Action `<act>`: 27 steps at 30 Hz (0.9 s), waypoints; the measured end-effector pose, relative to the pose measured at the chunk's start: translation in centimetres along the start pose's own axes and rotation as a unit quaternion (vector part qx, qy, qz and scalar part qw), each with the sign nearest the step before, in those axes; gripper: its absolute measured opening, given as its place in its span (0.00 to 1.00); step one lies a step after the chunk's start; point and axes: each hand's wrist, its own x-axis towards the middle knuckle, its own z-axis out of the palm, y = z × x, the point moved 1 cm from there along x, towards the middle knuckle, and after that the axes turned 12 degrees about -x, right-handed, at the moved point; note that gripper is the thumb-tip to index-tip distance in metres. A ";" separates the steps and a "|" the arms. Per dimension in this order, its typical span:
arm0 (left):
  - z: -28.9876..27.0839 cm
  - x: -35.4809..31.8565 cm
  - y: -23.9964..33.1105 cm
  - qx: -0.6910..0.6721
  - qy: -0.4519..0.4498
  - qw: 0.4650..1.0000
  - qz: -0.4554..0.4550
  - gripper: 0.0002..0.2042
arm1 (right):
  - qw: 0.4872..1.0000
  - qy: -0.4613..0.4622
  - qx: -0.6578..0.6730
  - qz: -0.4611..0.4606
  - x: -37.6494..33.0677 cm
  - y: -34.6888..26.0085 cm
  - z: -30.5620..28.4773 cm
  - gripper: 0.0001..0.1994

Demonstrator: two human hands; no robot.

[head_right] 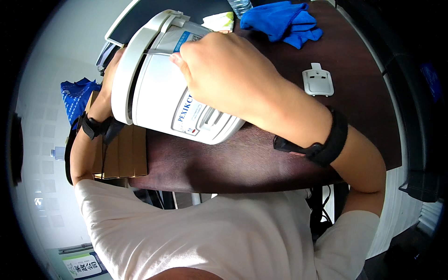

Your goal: The person uses a screwdriver to remove screws from the lid of a white rice cooker. They detach the lid from the main body and place it on the table, then proceed to unscrew components from the underside of the lid.

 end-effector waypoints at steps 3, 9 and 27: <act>-0.7 -0.7 -2.3 -0.031 -0.016 0.999 0.005 0.35 | 1.000 -0.018 -0.023 -0.010 0.9 -0.7 -0.4 0.16; -1.4 -0.9 -2.7 -0.076 -0.074 0.994 -0.034 0.36 | 0.997 -0.078 -0.026 -0.003 2.1 -0.8 -0.8 0.17; -2.2 -1.7 -6.7 -0.118 -0.051 0.990 -0.048 0.34 | 0.962 -0.071 -0.177 -0.195 2.3 -1.4 -0.6 0.12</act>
